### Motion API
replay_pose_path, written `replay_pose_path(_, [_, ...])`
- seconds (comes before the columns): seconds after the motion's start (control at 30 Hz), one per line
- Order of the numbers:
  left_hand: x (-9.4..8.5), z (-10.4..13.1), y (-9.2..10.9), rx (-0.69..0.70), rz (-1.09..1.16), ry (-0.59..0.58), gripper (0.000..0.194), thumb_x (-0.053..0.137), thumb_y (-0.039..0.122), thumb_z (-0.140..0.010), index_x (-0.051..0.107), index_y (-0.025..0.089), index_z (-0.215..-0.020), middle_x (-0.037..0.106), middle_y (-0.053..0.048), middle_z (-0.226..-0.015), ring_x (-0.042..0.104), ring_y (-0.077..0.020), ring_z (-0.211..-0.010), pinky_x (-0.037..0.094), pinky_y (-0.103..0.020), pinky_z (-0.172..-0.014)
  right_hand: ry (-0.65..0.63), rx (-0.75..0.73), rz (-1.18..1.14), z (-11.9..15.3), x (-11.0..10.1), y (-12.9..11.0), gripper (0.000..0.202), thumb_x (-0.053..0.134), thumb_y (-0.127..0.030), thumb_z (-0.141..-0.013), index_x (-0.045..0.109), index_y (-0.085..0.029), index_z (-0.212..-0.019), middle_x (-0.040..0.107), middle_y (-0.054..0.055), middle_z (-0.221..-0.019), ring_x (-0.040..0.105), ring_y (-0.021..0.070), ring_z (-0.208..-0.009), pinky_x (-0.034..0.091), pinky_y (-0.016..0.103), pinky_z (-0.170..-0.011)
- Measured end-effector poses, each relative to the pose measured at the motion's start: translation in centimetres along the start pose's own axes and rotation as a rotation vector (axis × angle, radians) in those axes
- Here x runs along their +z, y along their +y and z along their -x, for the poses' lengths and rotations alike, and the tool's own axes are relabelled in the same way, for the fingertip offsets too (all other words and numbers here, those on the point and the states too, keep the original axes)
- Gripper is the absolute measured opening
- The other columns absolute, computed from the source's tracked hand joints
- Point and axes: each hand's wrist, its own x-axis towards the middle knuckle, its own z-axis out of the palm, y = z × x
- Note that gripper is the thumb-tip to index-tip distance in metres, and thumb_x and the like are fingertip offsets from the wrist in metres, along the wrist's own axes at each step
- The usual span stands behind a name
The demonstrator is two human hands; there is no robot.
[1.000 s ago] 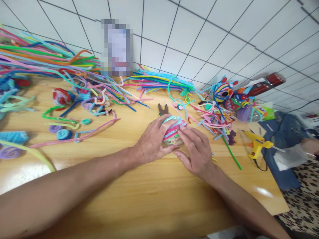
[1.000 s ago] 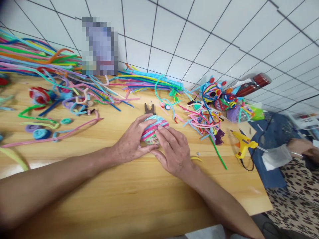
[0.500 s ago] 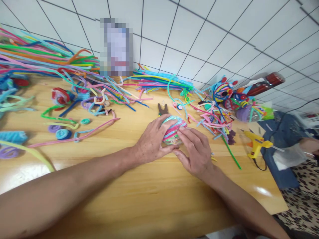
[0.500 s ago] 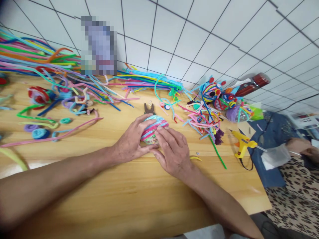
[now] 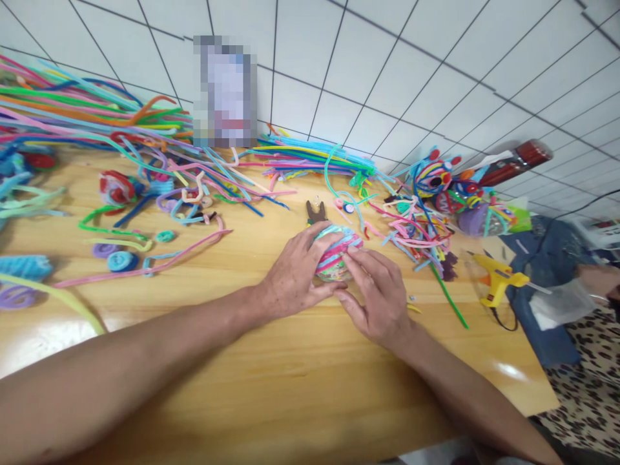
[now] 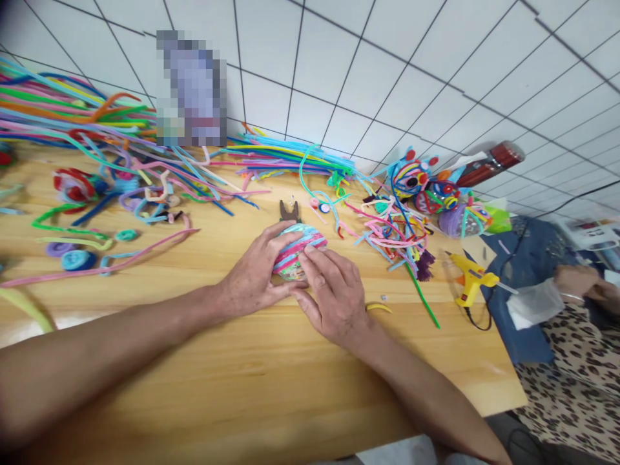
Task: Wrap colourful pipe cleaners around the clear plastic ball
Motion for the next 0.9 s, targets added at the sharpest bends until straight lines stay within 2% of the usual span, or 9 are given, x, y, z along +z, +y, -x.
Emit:
replay_pose_path(0.2, [-0.2, -0.1, 0.4, -0.014, 0.013, -0.001, 0.084, 0.08, 0.042, -0.092, 0.035, 0.023, -0.16, 0.047, -0.023, -0.16, 0.046, -0.0392, -0.154, 0.048, -0.06, -0.123, 0.101, 0.076, -0.08, 0.1, -0.9, 0.8, 0.06, 0.064, -0.031, -0.103, 0.05, -0.021, -0.161, 0.062, 0.018, -0.144, 0.061, 0.033, -0.135, 0.056, 0.052, -0.11])
replay_pose_path(0.43, [0.0, -0.2, 0.4, 0.052, 0.043, 0.029, 0.086, 0.079, 0.036, -0.092, 0.031, 0.025, -0.162, 0.049, -0.022, -0.158, 0.044, -0.038, -0.155, 0.047, -0.061, -0.124, 0.047, 0.086, -0.139, 0.0, 0.1, 1.2, 0.059, 0.065, -0.03, -0.104, 0.048, -0.023, -0.16, 0.063, 0.019, -0.143, 0.062, 0.0334, -0.134, 0.056, 0.054, -0.108])
replay_pose_path(0.57, [-0.3, -0.2, 0.5, 0.054, 0.109, 0.013, 0.085, 0.079, 0.04, -0.092, 0.032, 0.024, -0.161, 0.047, -0.023, -0.158, 0.039, -0.0393, -0.158, 0.042, -0.063, -0.126, 0.036, 0.06, -0.131, 0.1, 0.4, 1.3, 0.058, 0.064, -0.031, -0.105, 0.048, -0.022, -0.16, 0.064, 0.019, -0.142, 0.062, 0.0328, -0.134, 0.056, 0.053, -0.108])
replay_pose_path(0.77, [-1.6, -0.1, 0.8, -0.022, 0.271, -0.095, 0.06, 0.057, 0.041, -0.107, 0.035, 0.026, -0.161, 0.039, -0.02, -0.168, 0.025, -0.0364, -0.166, 0.031, -0.066, -0.132, 0.036, 0.018, -0.073, 0.5, 0.8, 0.8, 0.059, 0.059, -0.035, -0.107, 0.045, -0.019, -0.163, 0.063, 0.02, -0.143, 0.062, 0.0341, -0.133, 0.055, 0.054, -0.108])
replay_pose_path(0.9, [-1.8, -0.1, 1.3, -0.088, 0.281, -0.1, 0.05, 0.047, 0.04, -0.112, 0.037, 0.026, -0.159, 0.039, -0.018, -0.168, 0.024, -0.0323, -0.168, 0.029, -0.064, -0.134, 0.02, 0.018, -0.001, 0.8, 1.0, 0.2, 0.064, 0.064, -0.035, -0.105, 0.044, -0.019, -0.163, 0.062, 0.021, -0.144, 0.061, 0.0352, -0.134, 0.055, 0.054, -0.108])
